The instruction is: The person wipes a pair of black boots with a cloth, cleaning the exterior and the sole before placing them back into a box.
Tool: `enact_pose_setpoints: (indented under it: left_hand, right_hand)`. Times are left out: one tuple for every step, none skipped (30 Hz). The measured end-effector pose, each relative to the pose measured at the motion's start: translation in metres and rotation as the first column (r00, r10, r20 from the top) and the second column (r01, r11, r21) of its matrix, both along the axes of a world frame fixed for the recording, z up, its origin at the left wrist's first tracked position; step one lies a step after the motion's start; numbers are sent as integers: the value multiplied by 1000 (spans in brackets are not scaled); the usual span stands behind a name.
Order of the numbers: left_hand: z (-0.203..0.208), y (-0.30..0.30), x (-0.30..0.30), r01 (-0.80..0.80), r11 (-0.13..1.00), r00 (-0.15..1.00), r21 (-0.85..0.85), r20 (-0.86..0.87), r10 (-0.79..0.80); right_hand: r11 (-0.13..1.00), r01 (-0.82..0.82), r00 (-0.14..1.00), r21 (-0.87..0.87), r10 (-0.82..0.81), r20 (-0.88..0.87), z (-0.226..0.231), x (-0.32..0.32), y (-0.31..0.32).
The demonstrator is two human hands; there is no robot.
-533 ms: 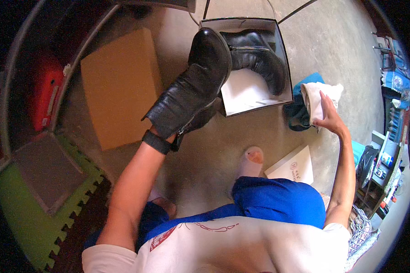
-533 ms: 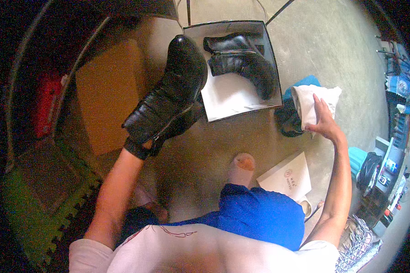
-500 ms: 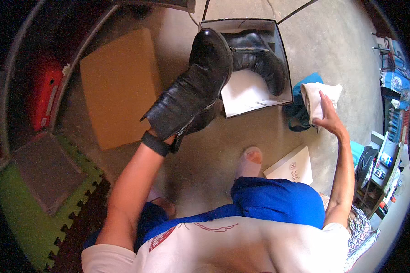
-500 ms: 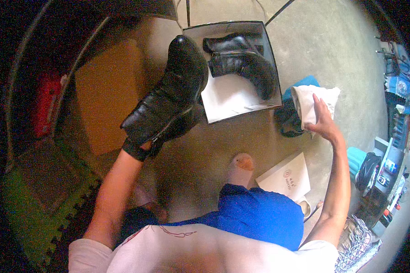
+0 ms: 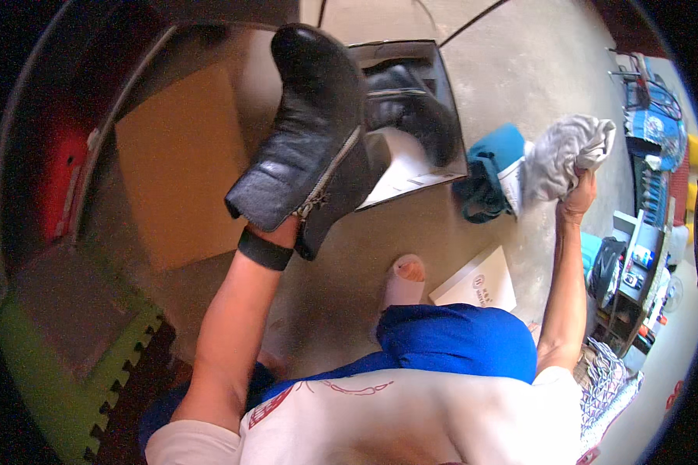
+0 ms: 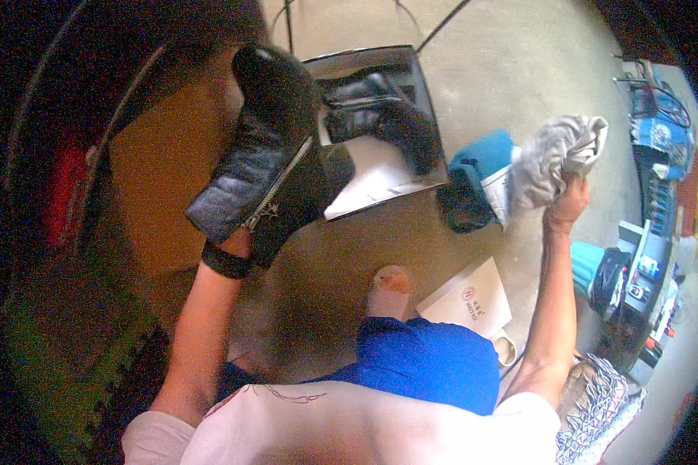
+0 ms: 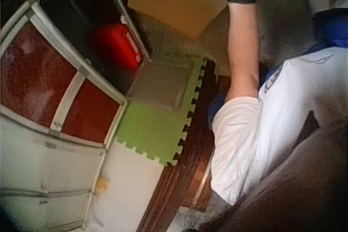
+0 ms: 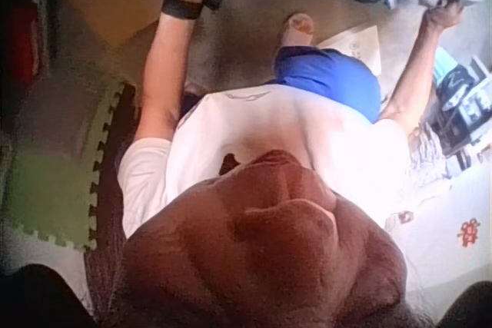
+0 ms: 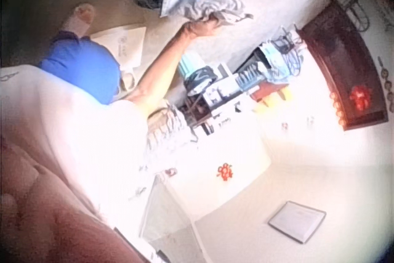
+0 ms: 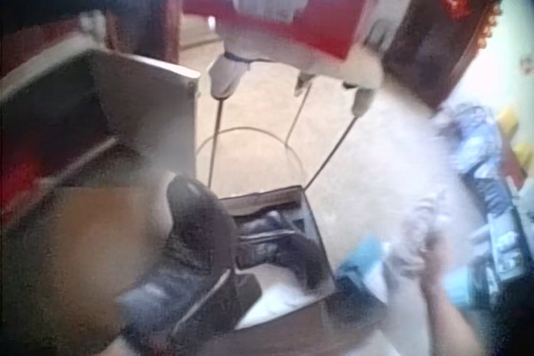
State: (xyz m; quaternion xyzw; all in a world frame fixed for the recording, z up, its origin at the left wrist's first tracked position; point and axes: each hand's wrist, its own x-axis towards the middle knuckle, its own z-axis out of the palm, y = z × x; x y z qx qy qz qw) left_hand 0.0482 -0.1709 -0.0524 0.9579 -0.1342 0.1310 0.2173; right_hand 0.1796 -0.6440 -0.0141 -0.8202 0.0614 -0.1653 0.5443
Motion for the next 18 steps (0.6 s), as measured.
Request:
enact_pose_setpoints:
  left_hand:
    - [4, -1, 5, 6, 1000, 1000, -4, 30, -5]
    - [6, -1, 6, 1, 1000, 998, -4, 56, -1]
    - [8, -7, 9, 21, 1000, 996, -15, 85, -19]
    - [10, -14, 10, 40, 998, 994, -48, 99, -35]
    - [14, -22, 8, 41, 992, 996, -118, 77, -32]
    - [15, -30, 4, 38, 981, 999, -191, 45, -30]
    - [13, -41, -3, -24, 946, 998, -324, -60, 5]
    - [12, -51, -10, -105, 887, 987, -451, -156, 37]
    - [10, -55, -19, -143, 834, 978, -533, -207, 35]
    - [8, -60, -30, -177, 780, 968, -601, -251, 27]
    - [5, -64, -43, -201, 731, 960, -652, -280, 14]
    - [1, -71, -55, -213, 679, 953, -702, -301, -12]
    - [-2, -77, -63, -223, 632, 949, -742, -313, -33]
    - [-5, -81, -68, -224, 594, 946, -772, -318, -56]
    - [-5, -83, -72, -224, 558, 945, -799, -317, -75]
    - [-8, -84, -71, -222, 532, 945, -817, -314, -89]
    - [-10, -90, -69, -207, 500, 944, -841, -305, -124]
    - [-11, -89, -67, -206, 478, 942, -854, -304, -138]
  right_hand:
    - [951, 37, 999, 306, -35, -11, 13, 3, 16]
    - [868, 21, 997, 497, 21, -79, 31, -4, 63]
    - [821, -75, 989, 565, 134, -63, 36, -8, 70]
    - [754, -164, 968, 636, 247, -43, 38, -11, 76]
    - [889, -181, 977, 421, 212, -27, 33, -18, 81]
    - [919, -202, 976, 338, 218, -11, 30, -23, 96]
    - [932, -234, 970, 277, 242, 4, 28, -32, 115]
    - [888, -269, 959, 373, 282, 21, 30, -40, 135]
    - [780, -296, 944, 551, 329, 42, 31, -48, 155]
    - [497, -266, 920, 826, 388, 63, 38, -52, 176]
    - [528, -255, 934, 810, 352, 65, 40, -53, 189]
    - [564, -240, 949, 790, 309, 67, 41, -53, 196]
    - [599, -222, 961, 769, 266, 70, 43, -53, 199]
    - [699, -289, 954, 654, 270, 132, 41, -56, 198]
    - [782, -342, 940, 521, 283, 192, 34, -60, 196]
    - [853, -372, 926, 366, 311, 215, 27, -60, 197]
    - [901, -387, 919, 195, 360, 160, 23, -56, 199]
    - [902, -425, 904, 74, 418, 90, 12, -48, 210]
